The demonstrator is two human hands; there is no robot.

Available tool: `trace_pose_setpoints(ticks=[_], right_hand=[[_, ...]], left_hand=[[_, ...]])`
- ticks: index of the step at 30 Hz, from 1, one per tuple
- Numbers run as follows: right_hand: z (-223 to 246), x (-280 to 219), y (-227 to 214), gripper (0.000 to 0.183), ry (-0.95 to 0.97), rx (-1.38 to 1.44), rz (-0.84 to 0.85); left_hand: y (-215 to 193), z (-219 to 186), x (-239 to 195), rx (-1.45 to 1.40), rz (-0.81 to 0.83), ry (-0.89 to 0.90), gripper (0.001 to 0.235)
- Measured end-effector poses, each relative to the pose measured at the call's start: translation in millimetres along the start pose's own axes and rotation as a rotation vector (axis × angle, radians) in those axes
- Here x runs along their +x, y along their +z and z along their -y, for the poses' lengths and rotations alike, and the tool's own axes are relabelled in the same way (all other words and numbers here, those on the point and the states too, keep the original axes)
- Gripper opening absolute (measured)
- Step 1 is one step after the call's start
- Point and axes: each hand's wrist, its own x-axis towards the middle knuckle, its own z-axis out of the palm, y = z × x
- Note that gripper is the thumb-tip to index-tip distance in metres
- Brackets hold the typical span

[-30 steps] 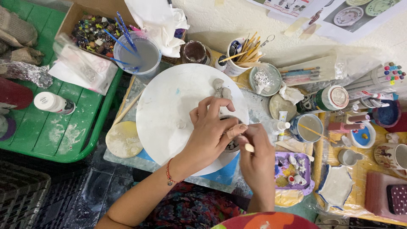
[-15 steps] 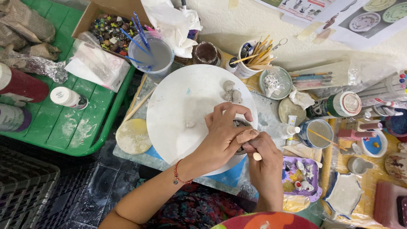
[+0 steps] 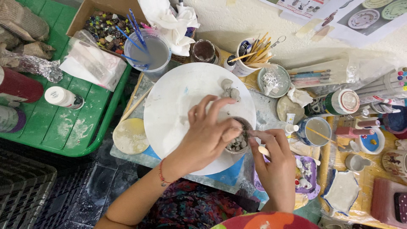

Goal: The person handles a small green object and then places small gray clay pieces into a small cup, using a wooden stick to press the contents down.

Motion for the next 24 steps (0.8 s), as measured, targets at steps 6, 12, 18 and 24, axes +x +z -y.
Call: trace_pose_setpoints(ticks=[6, 12, 18, 24], right_hand=[[-30.7, -18.1, 10.6, 0.022, 0.224, 0.211, -0.035], [-56.0, -42.5, 18.9, 0.046, 0.181, 0.73, -0.326], [-96.1, -69.3, 39.8, 0.053, 0.023, -0.001, -0.424], [-65.2, -82.9, 56.8, 0.011, 0.021, -0.061, -0.233]], left_hand=[[-15.6, 22.8, -18.4, 0.04, -0.067, -0.088, 0.037], [-23.0, 37.7, -34.0, 0.246, -0.055, -0.245, 0.038], [-25.4, 38.6, -41.0, 0.173, -0.069, -0.276, 0.028], [-38.0, 32.0, -45.1, 0.256, -0.056, -0.302, 0.029]])
